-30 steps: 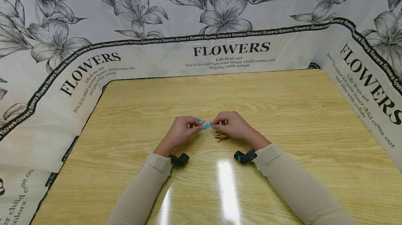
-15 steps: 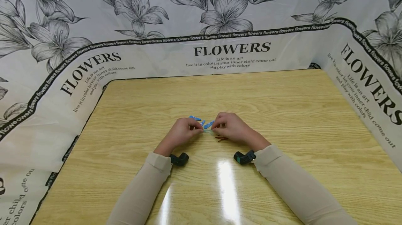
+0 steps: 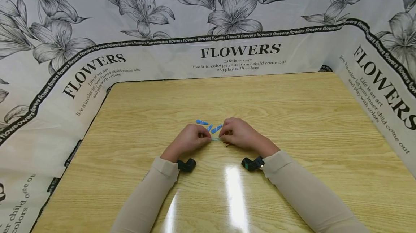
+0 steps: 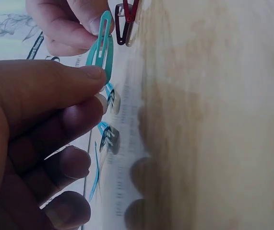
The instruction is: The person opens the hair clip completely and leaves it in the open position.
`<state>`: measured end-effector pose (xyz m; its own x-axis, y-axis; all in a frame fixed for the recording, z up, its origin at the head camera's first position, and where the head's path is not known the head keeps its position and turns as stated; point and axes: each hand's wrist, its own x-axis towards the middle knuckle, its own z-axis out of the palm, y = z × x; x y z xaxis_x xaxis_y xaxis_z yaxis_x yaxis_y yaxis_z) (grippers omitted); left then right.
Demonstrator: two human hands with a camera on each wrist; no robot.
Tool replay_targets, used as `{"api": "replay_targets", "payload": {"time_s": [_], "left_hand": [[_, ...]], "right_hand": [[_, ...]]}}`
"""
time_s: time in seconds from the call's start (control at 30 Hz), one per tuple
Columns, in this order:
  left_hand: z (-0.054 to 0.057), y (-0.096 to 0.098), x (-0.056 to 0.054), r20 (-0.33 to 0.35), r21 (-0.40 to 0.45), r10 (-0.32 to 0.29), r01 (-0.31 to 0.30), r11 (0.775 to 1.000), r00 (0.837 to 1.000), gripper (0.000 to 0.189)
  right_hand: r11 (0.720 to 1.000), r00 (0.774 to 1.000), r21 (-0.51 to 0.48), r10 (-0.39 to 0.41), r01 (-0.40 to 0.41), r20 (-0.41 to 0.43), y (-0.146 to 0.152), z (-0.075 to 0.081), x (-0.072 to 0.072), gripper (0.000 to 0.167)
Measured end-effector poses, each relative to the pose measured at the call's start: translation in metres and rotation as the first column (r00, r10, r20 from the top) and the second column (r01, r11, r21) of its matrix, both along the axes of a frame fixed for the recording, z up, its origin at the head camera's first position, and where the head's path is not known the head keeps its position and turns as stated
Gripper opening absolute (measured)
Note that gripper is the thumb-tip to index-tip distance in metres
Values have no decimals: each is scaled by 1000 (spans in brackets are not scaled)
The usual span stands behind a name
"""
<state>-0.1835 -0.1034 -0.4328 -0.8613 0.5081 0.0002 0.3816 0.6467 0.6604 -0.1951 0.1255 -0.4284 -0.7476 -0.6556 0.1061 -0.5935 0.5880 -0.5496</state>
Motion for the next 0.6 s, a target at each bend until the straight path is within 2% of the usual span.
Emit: {"api": "replay_targets", "payload": {"time_s": [0.4, 0.6], "left_hand": [[-1, 2, 0, -13, -51, -13, 13, 999, 1000, 9], [-1, 3, 0, -49, -77, -39, 35, 996, 998, 9]], "right_hand": [[998, 999, 62, 30, -28, -39, -1, 3, 1, 10], [995, 998, 91, 32, -27, -55, -1, 0, 1, 10]]}}
